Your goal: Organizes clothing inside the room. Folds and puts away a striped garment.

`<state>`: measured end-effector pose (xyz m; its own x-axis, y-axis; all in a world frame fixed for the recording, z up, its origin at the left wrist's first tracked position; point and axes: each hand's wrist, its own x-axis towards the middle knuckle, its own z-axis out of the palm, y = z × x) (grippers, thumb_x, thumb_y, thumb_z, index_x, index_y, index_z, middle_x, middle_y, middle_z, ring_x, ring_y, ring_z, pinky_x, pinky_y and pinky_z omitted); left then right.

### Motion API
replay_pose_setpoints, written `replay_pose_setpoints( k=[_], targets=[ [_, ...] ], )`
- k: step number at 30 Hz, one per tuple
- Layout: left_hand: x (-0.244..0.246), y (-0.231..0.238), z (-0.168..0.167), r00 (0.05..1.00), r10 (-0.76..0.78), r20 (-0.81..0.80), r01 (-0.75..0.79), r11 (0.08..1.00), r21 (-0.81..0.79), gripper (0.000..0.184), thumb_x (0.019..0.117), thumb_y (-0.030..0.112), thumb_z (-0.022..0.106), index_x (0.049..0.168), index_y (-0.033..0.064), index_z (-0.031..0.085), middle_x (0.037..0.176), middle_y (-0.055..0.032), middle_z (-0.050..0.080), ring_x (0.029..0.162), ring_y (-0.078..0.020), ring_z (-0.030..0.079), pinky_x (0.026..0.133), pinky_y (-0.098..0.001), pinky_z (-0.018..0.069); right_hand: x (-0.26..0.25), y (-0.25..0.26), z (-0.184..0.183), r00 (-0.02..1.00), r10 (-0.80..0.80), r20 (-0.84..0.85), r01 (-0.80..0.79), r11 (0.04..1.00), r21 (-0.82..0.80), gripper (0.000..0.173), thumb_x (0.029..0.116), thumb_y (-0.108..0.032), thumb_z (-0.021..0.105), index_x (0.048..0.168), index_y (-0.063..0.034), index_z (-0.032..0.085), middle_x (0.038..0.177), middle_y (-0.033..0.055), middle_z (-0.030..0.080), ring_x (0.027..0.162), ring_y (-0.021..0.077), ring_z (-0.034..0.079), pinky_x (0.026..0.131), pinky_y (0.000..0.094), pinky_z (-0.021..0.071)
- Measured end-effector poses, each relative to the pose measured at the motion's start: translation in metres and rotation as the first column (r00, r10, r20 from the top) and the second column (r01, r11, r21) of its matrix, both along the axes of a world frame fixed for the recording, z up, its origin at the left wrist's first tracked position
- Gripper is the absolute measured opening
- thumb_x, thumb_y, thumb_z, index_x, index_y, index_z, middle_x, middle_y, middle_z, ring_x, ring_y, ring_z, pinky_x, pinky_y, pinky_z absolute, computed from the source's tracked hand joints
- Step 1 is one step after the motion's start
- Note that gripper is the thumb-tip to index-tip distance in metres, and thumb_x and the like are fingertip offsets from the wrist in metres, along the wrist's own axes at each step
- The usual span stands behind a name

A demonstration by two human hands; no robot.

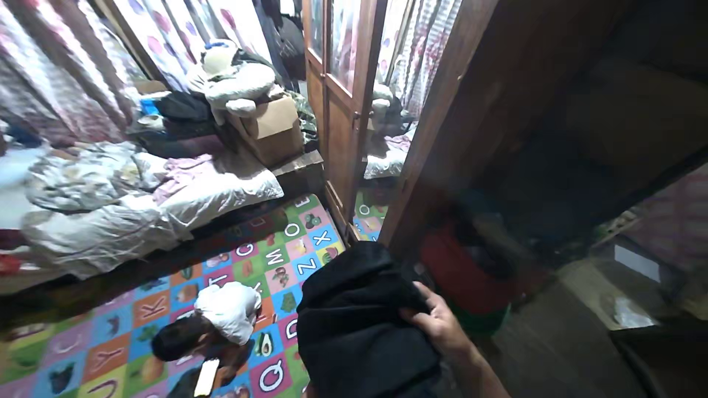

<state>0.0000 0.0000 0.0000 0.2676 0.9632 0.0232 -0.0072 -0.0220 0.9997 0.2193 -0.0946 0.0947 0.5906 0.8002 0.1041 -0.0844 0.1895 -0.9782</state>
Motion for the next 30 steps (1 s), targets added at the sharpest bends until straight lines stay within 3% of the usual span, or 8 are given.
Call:
replay_pose_setpoints(
  k=[6, 9, 11, 15, 19, 23, 26, 30],
  targets=[
    [0.029, 0.052, 0.031, 0.913, -0.189, 0.362, 0.195, 0.981, 0.022, 0.017, 0.1003, 0.002, 0.052, 0.104, -0.0087, 0.064, 0.095, -0.0021, 0.07, 0.092, -0.0011, 0.064, 0.09, -0.0207, 0.0508, 0.032, -0.044, -0.057, 0.928, -0.211, -0.308, 0.168, 0.972, -0.162, 0.04, 0.0996, -0.011, 0.046, 0.139, -0.0029, 0.049, 0.117, -0.0012, 0.069, 0.107, 0.0011, 0.065, 0.096, 0.0216, 0.0547],
    [0.08, 0.007, 0.088, 0.767, -0.488, 0.417, 0.416, 0.873, 0.256, 0.034, 0.1085, 0.008, 0.035, 0.109, -0.0111, 0.063, 0.105, -0.0045, 0.076, 0.105, 0.0011, 0.066, 0.095, -0.0162, 0.0486, 0.02, -0.07, -0.074, 0.769, -0.302, -0.564, 0.245, 0.953, -0.175, 0.031, 0.1028, -0.015, 0.035, 0.102, -0.0153, 0.066, 0.089, -0.0073, 0.075, 0.084, -0.001, 0.07, 0.079, 0.0206, 0.0596],
    [0.105, 0.003, 0.184, 0.885, -0.463, -0.055, 0.419, 0.841, -0.341, 0.023, 0.0991, -0.008, 0.041, 0.102, -0.0216, 0.059, 0.093, -0.0156, 0.07, 0.086, -0.0017, 0.062, 0.087, -0.0134, 0.0454, 0.012, -0.081, -0.076, 0.695, -0.304, -0.651, 0.279, 0.949, -0.145, 0.031, 0.0999, -0.017, 0.041, 0.09, -0.02, 0.071, 0.083, -0.0073, 0.075, 0.078, 0.0, 0.071, 0.074, 0.0215, 0.06],
    [0.164, 0.041, 0.073, 0.698, -0.65, -0.302, 0.537, 0.753, -0.379, 0.034, 0.1081, 0.003, 0.038, 0.132, -0.0174, 0.051, 0.127, -0.0279, 0.06, 0.114, -0.0176, 0.058, 0.104, -0.0288, 0.0429, 0.028, -0.088, -0.047, 0.625, -0.565, -0.539, 0.46, 0.824, -0.331, 0.022, 0.0999, -0.005, 0.042, 0.098, -0.0085, 0.064, 0.081, -0.0034, 0.072, 0.077, 0.0029, 0.069, 0.071, 0.0241, 0.0599],
    [0.225, 0.051, 0.062, 0.539, -0.823, -0.18, 0.742, 0.564, -0.363, 0.015, 0.1006, 0.002, 0.051, 0.106, -0.0014, 0.065, 0.083, 0.0021, 0.066, 0.073, 0.0018, 0.06, 0.072, -0.0188, 0.0524, 0.088, -0.103, 0.014, 0.65, -0.692, -0.314, 0.547, 0.713, -0.44, 0.02, 0.1041, -0.006, 0.04, 0.105, -0.0026, 0.06, 0.084, -0.0054, 0.067, 0.078, -0.0023, 0.064, 0.073, 0.0177, 0.0553],
    [0.27, 0.053, 0.028, 0.501, -0.863, -0.062, 0.77, 0.478, -0.423, 0.017, 0.107, 0.015, 0.051, 0.107, 0.0044, 0.064, 0.075, 0.0035, 0.069, 0.059, -0.0014, 0.06, 0.055, -0.0178, 0.0499, 0.16, -0.135, 0.047, 0.611, -0.771, -0.177, 0.786, 0.618, 0.022, 0.028, 0.1078, -0.002, 0.027, 0.106, 0.0069, 0.054, 0.085, -0.0018, 0.066, 0.076, -0.0034, 0.063, 0.066, 0.0142, 0.0531],
    [0.296, 0.05, 0.023, 0.496, -0.867, -0.044, 0.758, 0.457, -0.466, 0.018, 0.108, 0.014, 0.05, 0.113, 0.0028, 0.063, 0.078, 0.0005, 0.069, 0.059, -0.0037, 0.06, 0.054, -0.0182, 0.0493, 0.196, -0.142, 0.139, 0.495, -0.823, -0.278, 0.843, 0.533, -0.077, 0.034, 0.1115, -0.01, 0.018, 0.116, -0.0008, 0.05, 0.091, 0.0023, 0.06, 0.08, 0.002, 0.06, 0.07, 0.0175, 0.0521],
    [0.321, 0.046, 0.025, 0.505, -0.861, -0.056, 0.75, 0.47, -0.466, 0.018, 0.1077, 0.013, 0.05, 0.116, 0.0029, 0.063, 0.08, 0.0004, 0.069, 0.059, -0.0032, 0.06, 0.054, -0.018, 0.0487, 0.281, -0.165, 0.131, 0.557, -0.827, -0.074, 0.79, 0.5, 0.356, 0.034, 0.1111, -0.023, 0.029, 0.104, -0.0239, 0.061, 0.088, -0.0173, 0.072, 0.084, -0.0097, 0.067, 0.076, 0.0127, 0.0573]
  ],
)
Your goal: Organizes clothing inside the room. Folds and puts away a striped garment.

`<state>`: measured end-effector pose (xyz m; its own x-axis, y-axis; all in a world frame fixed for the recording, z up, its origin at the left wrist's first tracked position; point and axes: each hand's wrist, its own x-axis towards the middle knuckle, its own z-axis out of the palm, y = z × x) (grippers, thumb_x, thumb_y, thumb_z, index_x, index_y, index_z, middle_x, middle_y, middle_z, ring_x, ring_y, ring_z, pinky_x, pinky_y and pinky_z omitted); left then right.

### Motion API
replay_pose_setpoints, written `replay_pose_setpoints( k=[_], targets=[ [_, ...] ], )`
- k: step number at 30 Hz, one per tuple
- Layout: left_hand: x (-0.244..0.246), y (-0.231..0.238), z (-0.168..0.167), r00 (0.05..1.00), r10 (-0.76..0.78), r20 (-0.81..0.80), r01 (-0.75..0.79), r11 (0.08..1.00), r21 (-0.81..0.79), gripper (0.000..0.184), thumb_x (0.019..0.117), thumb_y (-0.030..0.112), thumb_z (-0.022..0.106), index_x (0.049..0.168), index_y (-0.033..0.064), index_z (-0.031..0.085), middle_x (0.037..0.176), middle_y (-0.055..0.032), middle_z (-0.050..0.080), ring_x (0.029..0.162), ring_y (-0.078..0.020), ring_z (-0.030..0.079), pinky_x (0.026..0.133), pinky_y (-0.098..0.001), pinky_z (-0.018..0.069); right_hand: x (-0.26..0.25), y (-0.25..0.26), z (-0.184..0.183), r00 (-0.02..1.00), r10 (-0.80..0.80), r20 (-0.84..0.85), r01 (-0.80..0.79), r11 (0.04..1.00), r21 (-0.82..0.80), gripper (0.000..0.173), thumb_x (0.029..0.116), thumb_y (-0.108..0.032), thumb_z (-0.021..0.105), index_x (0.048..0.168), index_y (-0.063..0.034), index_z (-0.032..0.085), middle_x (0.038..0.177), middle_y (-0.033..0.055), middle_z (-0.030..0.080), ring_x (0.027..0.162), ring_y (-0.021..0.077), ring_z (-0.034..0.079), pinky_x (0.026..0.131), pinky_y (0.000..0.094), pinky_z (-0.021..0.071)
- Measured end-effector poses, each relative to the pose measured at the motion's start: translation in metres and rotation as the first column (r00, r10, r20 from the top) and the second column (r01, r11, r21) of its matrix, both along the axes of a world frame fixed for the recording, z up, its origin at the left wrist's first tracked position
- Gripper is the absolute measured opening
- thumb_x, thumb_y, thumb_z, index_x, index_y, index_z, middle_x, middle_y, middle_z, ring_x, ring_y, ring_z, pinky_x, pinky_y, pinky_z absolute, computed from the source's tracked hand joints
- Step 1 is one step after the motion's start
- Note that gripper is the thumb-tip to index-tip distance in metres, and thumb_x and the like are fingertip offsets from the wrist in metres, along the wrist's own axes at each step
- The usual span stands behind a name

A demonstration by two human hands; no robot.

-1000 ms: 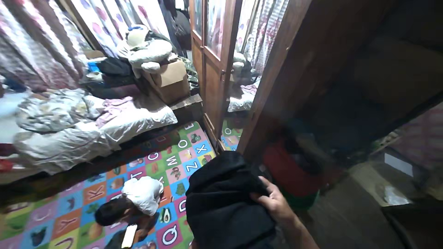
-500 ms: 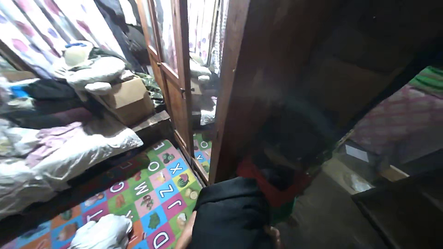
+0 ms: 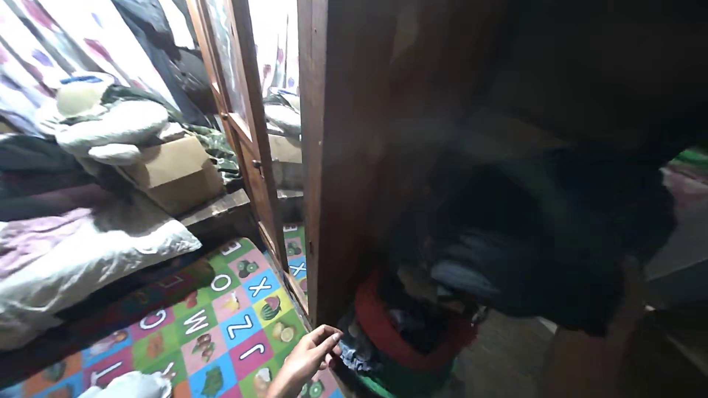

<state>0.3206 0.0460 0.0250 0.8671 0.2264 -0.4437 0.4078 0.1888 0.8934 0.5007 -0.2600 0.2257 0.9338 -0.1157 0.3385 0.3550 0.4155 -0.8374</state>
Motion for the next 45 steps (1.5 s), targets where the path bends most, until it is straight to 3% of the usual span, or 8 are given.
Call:
replay_pose_setpoints(
  k=[6, 9, 14, 25, 28, 33, 37, 45],
  targets=[
    [0.014, -0.001, -0.001, 0.998, 0.05, -0.023, -0.05, 0.999, -0.004, 0.017, 0.1076, 0.014, 0.051, 0.115, 0.0037, 0.063, 0.081, -0.0003, 0.07, 0.061, -0.0042, 0.061, 0.054, -0.0181, 0.0483, 0.143, -0.007, -0.045, 0.963, -0.164, -0.215, 0.105, 0.959, -0.262, 0.031, 0.1082, -0.036, 0.048, 0.131, -0.0165, 0.056, 0.115, -0.0032, 0.067, 0.103, 0.0043, 0.065, 0.086, 0.0263, 0.0569],
    [0.014, 0.001, -0.005, 0.996, 0.08, -0.027, -0.08, 0.997, 0.007, 0.018, 0.1078, 0.013, 0.05, 0.116, 0.0033, 0.063, 0.082, -0.0008, 0.07, 0.061, -0.0052, 0.061, 0.055, -0.019, 0.0492, 0.178, -0.004, -0.079, 0.915, -0.401, 0.041, 0.228, 0.431, -0.873, 0.054, 0.1081, -0.029, 0.053, 0.149, 0.0056, 0.045, 0.147, 0.0293, 0.051, 0.138, 0.0406, 0.049, 0.115, 0.0575, 0.037],
    [0.018, 0.002, -0.007, 0.994, 0.099, -0.048, -0.099, 0.995, -0.003, 0.018, 0.1078, 0.013, 0.05, 0.116, 0.0038, 0.062, 0.083, -0.0013, 0.07, 0.065, -0.0064, 0.063, 0.057, -0.0203, 0.0505, 0.19, 0.038, -0.128, 0.933, -0.205, 0.297, 0.307, 0.016, -0.952, 0.077, 0.1025, -0.056, 0.051, 0.163, -0.0144, 0.029, 0.17, 0.0226, 0.017, 0.155, 0.0493, 0.015, 0.118, 0.0744, 0.0161],
    [0.025, 0.011, -0.011, 0.991, 0.119, -0.067, -0.121, 0.992, -0.023, 0.02, 0.1084, 0.018, 0.05, 0.12, 0.0052, 0.061, 0.086, -0.0004, 0.069, 0.066, -0.0049, 0.062, 0.059, -0.0195, 0.0494, 0.084, 0.073, -0.11, 0.94, 0.166, 0.297, 0.261, 0.205, -0.943, 0.057, 0.1007, -0.036, 0.06, 0.143, 0.0015, 0.056, 0.152, 0.0279, 0.047, 0.143, 0.0451, 0.044, 0.117, 0.0605, 0.0359],
    [0.023, 0.019, -0.013, 0.989, 0.131, -0.064, -0.133, 0.991, -0.021, 0.022, 0.1086, 0.02, 0.05, 0.121, 0.0049, 0.061, 0.087, 0.0005, 0.068, 0.067, -0.0036, 0.061, 0.059, -0.0191, 0.0488, -0.025, 0.117, -0.136, 0.59, 0.797, 0.129, -0.294, 0.361, -0.885, 0.041, 0.091, -0.029, 0.07, 0.119, 0.0001, 0.073, 0.13, 0.0177, 0.067, 0.125, 0.0278, 0.062, 0.107, 0.0431, 0.0515],
    [0.002, 0.048, -0.013, 0.981, 0.188, -0.049, -0.189, 0.982, -0.026, 0.025, 0.109, 0.021, 0.05, 0.124, 0.0037, 0.059, 0.087, -0.0005, 0.068, 0.067, -0.0042, 0.06, 0.06, -0.0197, 0.048, -0.143, 0.182, -0.182, -0.218, 0.944, -0.248, -0.561, -0.33, -0.759, 0.056, 0.0857, -0.023, 0.082, 0.133, 0.0016, 0.063, 0.142, 0.0291, 0.054, 0.122, 0.0414, 0.062, 0.098, 0.0556, 0.0538],
    [-0.03, 0.078, -0.014, 0.941, 0.338, -0.006, -0.338, 0.94, -0.052, 0.026, 0.1097, 0.02, 0.047, 0.126, 0.0025, 0.058, 0.087, -0.0005, 0.069, 0.067, -0.0033, 0.06, 0.059, -0.0186, 0.046, -0.16, 0.211, -0.184, -0.345, 0.925, -0.159, -0.615, -0.35, -0.706, 0.02, 0.0993, -0.012, 0.064, 0.1, 0.0044, 0.075, 0.128, 0.0237, 0.066, 0.119, 0.0357, 0.064, 0.103, 0.0518, 0.0503],
    [-0.069, 0.113, -0.011, 0.85, 0.526, 0.02, -0.521, 0.846, -0.113, 0.027, 0.1106, 0.02, 0.045, 0.127, 0.003, 0.058, 0.088, -0.0008, 0.068, 0.074, -0.0067, 0.063, 0.067, -0.0224, 0.0504, -0.214, 0.258, -0.168, -0.421, 0.852, -0.311, -0.595, -0.518, -0.614, 0.046, 0.0936, -0.02, 0.071, 0.126, 0.0102, 0.06, 0.115, 0.0259, 0.063, 0.1, 0.0321, 0.065, 0.087, 0.0461, 0.0546]
  ],
)
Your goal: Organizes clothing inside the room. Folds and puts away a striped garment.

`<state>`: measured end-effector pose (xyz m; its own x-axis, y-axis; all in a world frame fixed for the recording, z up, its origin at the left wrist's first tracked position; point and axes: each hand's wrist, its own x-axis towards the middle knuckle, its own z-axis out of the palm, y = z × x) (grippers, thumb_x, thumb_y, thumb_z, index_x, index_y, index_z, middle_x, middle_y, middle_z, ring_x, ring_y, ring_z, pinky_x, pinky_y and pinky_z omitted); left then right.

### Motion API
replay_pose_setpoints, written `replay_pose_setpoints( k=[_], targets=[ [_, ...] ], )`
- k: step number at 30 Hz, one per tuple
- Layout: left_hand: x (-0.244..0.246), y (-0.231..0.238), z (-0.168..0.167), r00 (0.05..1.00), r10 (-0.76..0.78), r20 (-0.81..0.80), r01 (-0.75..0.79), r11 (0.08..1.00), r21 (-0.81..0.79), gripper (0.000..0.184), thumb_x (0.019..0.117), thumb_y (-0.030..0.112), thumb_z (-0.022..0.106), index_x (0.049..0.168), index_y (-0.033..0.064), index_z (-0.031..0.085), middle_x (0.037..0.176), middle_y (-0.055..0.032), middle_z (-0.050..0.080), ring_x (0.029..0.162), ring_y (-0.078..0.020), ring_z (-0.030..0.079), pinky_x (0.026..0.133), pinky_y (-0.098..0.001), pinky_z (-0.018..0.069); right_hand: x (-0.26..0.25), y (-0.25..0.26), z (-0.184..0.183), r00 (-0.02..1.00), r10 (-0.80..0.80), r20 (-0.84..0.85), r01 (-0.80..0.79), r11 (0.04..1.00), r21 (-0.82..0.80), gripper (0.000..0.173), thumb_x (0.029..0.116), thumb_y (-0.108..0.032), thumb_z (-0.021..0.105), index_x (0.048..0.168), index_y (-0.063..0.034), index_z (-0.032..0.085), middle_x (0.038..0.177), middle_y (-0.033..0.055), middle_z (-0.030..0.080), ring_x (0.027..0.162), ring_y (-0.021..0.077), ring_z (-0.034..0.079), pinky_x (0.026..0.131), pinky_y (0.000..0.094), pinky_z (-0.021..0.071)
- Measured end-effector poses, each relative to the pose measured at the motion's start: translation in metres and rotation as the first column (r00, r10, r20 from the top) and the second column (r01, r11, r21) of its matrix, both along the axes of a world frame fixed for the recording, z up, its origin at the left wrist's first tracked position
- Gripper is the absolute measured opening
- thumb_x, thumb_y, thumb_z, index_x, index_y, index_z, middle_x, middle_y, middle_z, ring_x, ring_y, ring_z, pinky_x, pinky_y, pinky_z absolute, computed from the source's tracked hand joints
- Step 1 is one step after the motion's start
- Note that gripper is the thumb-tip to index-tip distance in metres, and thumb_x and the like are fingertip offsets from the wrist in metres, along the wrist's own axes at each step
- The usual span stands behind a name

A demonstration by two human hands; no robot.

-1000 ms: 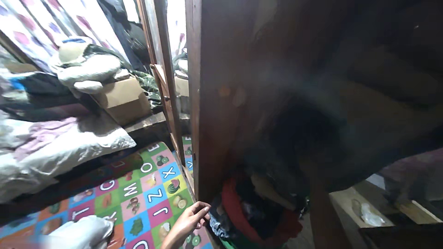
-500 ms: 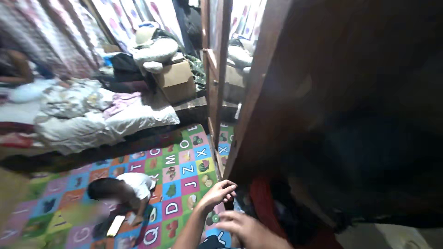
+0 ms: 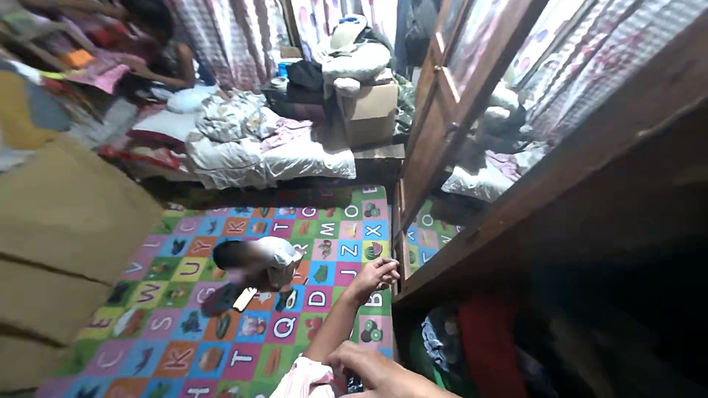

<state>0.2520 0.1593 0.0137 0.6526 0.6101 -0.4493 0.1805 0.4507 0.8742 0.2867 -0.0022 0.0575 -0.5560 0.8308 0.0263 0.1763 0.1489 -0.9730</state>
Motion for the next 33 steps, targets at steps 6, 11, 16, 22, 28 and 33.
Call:
replay_pose_setpoints(
  k=[6, 11, 16, 22, 28, 33],
  targets=[
    [-0.042, 0.025, -0.003, 0.997, 0.062, 0.037, -0.062, 0.998, 0.004, 0.032, 0.1125, 0.023, 0.038, 0.127, 0.0032, 0.058, 0.091, -0.0017, 0.069, 0.077, -0.0084, 0.065, 0.069, -0.0243, 0.0524, -0.016, 0.017, -0.014, 0.964, -0.077, -0.253, 0.069, 0.997, -0.04, 0.02, 0.1014, -0.003, 0.052, 0.102, 0.0108, 0.066, 0.098, 0.0135, 0.068, 0.092, 0.0136, 0.066, 0.087, 0.0315, 0.0554],
    [-0.109, 0.035, 0.015, 0.839, -0.406, 0.363, 0.364, 0.914, 0.182, 0.08, 0.0962, 0.079, 0.027, 0.125, 0.0143, 0.065, 0.114, 0.0036, 0.073, 0.104, -0.0067, 0.068, 0.089, -0.0277, 0.0561, 0.013, 0.037, -0.005, 0.673, -0.579, -0.46, 0.448, 0.814, -0.37, 0.015, 0.1054, -0.008, 0.045, 0.103, -0.0116, 0.06, 0.087, -0.007, 0.07, 0.076, 0.0019, 0.067, 0.071, 0.0243, 0.0586],
    [-0.122, 0.039, 0.046, 0.805, -0.583, 0.107, 0.501, 0.766, 0.402, 0.026, 0.0972, 0.012, 0.06, 0.122, 0.0047, 0.059, 0.096, 0.0078, 0.068, 0.081, 0.0022, 0.064, 0.075, -0.0198, 0.0556, 0.056, 0.051, 0.016, 0.583, -0.674, -0.453, 0.603, 0.733, -0.315, 0.018, 0.1058, -0.005, 0.042, 0.101, -0.01, 0.059, 0.081, -0.0056, 0.07, 0.072, 0.0018, 0.067, 0.068, 0.0219, 0.0585],
    [-0.107, 0.051, 0.07, 0.949, -0.305, 0.079, 0.206, 0.789, 0.578, 0.012, 0.1015, 0.014, 0.054, 0.109, 0.0059, 0.06, 0.09, 0.0082, 0.066, 0.081, 0.0015, 0.063, 0.076, -0.0202, 0.0541, 0.102, 0.052, 0.036, 0.656, -0.632, -0.412, 0.617, 0.764, -0.188, 0.012, 0.1002, -0.007, 0.056, 0.093, -0.0121, 0.064, 0.076, -0.0076, 0.068, 0.067, -0.0005, 0.064, 0.065, 0.0188, 0.0558],
    [-0.067, 0.045, 0.097, 0.955, -0.265, 0.133, 0.104, 0.719, 0.687, 0.02, 0.1042, 0.011, 0.049, 0.12, 0.0019, 0.058, 0.107, -0.001, 0.068, 0.095, -0.0021, 0.065, 0.089, -0.0257, 0.0548, 0.141, 0.052, 0.06, 0.724, -0.639, -0.258, 0.656, 0.754, -0.029, 0.013, 0.0996, -0.006, 0.056, 0.094, -0.0127, 0.066, 0.08, -0.012, 0.068, 0.072, -0.0036, 0.063, 0.071, 0.0165, 0.0546],
    [-0.04, 0.029, 0.114, 0.97, -0.163, 0.179, -0.055, 0.571, 0.819, 0.02, 0.0999, 0.002, 0.054, 0.119, 0.0023, 0.058, 0.086, 0.0013, 0.066, 0.077, -0.0013, 0.062, 0.075, -0.0243, 0.055, 0.172, 0.023, 0.09, 0.822, -0.535, 0.195, 0.53, 0.844, 0.079, 0.014, 0.0943, -0.018, 0.067, 0.104, -0.0074, 0.066, 0.08, -0.0105, 0.068, 0.072, -0.0063, 0.063, 0.069, 0.0149, 0.054]
  ],
)
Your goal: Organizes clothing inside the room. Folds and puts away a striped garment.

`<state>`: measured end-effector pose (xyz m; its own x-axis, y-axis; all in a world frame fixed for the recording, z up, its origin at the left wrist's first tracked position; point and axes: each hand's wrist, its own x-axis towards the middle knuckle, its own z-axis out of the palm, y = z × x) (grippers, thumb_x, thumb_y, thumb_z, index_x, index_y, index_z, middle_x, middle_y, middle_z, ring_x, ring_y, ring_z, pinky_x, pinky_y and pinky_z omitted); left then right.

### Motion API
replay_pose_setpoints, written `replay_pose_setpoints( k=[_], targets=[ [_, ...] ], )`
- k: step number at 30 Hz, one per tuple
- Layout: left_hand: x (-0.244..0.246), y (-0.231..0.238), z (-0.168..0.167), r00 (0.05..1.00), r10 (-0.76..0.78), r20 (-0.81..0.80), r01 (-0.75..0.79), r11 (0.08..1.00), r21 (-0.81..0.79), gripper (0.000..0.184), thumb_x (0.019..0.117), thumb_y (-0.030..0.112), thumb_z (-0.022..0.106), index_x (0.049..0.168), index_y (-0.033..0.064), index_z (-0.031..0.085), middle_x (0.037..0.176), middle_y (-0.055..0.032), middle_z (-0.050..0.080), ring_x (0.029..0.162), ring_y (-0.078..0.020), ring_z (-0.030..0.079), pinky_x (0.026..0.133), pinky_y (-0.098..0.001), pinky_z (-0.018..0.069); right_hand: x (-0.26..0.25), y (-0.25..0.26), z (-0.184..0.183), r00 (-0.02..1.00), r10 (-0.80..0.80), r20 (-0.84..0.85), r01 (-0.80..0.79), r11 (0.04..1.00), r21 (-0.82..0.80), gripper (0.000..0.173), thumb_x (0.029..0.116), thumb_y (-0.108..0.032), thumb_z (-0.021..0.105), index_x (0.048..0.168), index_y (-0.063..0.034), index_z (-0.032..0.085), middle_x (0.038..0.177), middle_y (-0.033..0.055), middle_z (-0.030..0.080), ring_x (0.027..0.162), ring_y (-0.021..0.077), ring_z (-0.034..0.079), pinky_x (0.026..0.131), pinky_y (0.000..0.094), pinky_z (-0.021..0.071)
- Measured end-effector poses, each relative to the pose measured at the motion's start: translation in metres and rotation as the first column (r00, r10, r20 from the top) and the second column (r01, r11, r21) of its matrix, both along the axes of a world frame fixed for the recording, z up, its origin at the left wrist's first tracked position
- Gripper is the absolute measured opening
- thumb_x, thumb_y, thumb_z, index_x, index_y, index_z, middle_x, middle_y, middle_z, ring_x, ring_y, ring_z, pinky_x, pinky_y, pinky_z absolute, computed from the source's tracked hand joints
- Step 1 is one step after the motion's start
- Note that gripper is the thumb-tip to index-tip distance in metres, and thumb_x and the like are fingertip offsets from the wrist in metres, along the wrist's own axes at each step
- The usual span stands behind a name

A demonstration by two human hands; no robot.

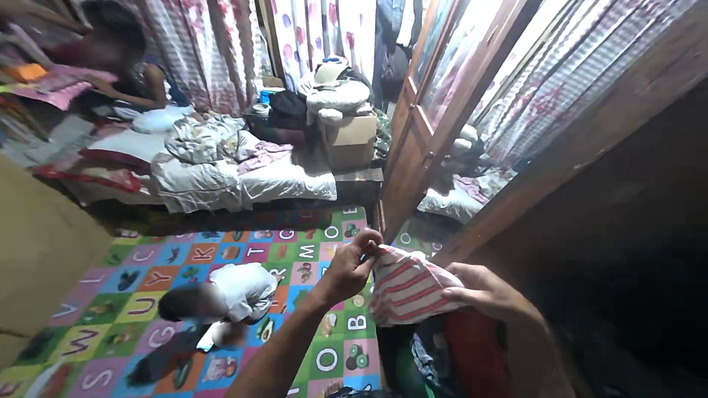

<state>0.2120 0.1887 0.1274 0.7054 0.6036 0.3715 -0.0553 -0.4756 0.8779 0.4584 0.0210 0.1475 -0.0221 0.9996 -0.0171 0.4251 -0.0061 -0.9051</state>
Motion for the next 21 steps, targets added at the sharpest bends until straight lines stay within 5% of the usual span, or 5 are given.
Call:
replay_pose_setpoints(
  k=[3, 6, 12, 17, 21],
  targets=[
    [0.014, -0.009, 0.001, 0.999, 0.017, 0.05, -0.02, 0.997, 0.072, 0.02, 0.0981, 0.001, 0.054, 0.118, 0.0036, 0.059, 0.08, 0.0004, 0.062, 0.069, -0.0032, 0.058, 0.067, -0.0236, 0.0524, 0.011, -0.011, 0.005, 0.982, -0.096, 0.163, 0.085, 0.994, 0.073, 0.009, 0.0927, -0.015, 0.066, 0.09, -0.0071, 0.07, 0.071, -0.0112, 0.062, 0.063, -0.0096, 0.054, 0.06, 0.0122, 0.0458],
    [0.023, -0.014, 0.006, 0.993, -0.021, 0.12, 0.017, 0.999, 0.031, 0.021, 0.0978, -0.001, 0.052, 0.118, 0.0054, 0.057, 0.074, 0.0034, 0.058, 0.062, -0.0001, 0.054, 0.06, -0.0189, 0.0491, 0.015, -0.013, -0.001, 0.983, -0.174, -0.048, 0.181, 0.95, 0.254, 0.007, 0.0896, -0.009, 0.064, 0.09, -0.0082, 0.071, 0.093, -0.0065, 0.067, 0.083, -0.0019, 0.063, 0.075, 0.0171, 0.0543],
    [0.036, -0.026, 0.024, 0.984, -0.153, 0.088, 0.145, 0.985, 0.095, 0.023, 0.0947, -0.002, 0.056, 0.118, 0.0024, 0.058, 0.072, 0.0013, 0.058, 0.059, -0.0017, 0.053, 0.056, -0.0193, 0.0481, -0.028, 0.004, -0.009, 0.96, 0.011, -0.279, 0.063, 0.965, 0.255, 0.05, 0.091, -0.009, 0.069, 0.138, -0.0031, 0.052, 0.12, 0.0005, 0.068, 0.103, 0.0055, 0.068, 0.091, 0.0266, 0.0588],
    [0.035, -0.026, 0.006, 0.971, -0.23, 0.06, 0.215, 0.959, 0.184, 0.033, 0.0965, 0.023, 0.069, 0.117, 0.0005, 0.057, 0.076, 0.0022, 0.062, 0.063, 0.0005, 0.055, 0.06, -0.0179, 0.0492, -0.047, 0.009, 0.002, 0.883, -0.104, -0.458, 0.237, 0.94, 0.245, 0.016, 0.0952, 0.0, 0.056, 0.098, -0.0103, 0.068, 0.086, -0.009, 0.071, 0.078, -0.0025, 0.067, 0.076, 0.0192, 0.0585],
    [0.026, -0.033, -0.032, 0.993, -0.057, -0.101, 0.083, 0.956, 0.281, 0.039, 0.0921, 0.02, 0.071, 0.121, -0.0041, 0.062, 0.092, -0.0125, 0.072, 0.08, -0.0211, 0.07, 0.075, -0.0436, 0.0592, -0.046, 0.0, 0.017, 0.871, -0.097, -0.482, 0.269, 0.914, 0.302, 0.014, 0.0946, -0.003, 0.06, 0.093, -0.0148, 0.068, 0.083, -0.0071, 0.07, 0.074, -0.0012, 0.066, 0.071, 0.0182, 0.058]
  ],
)
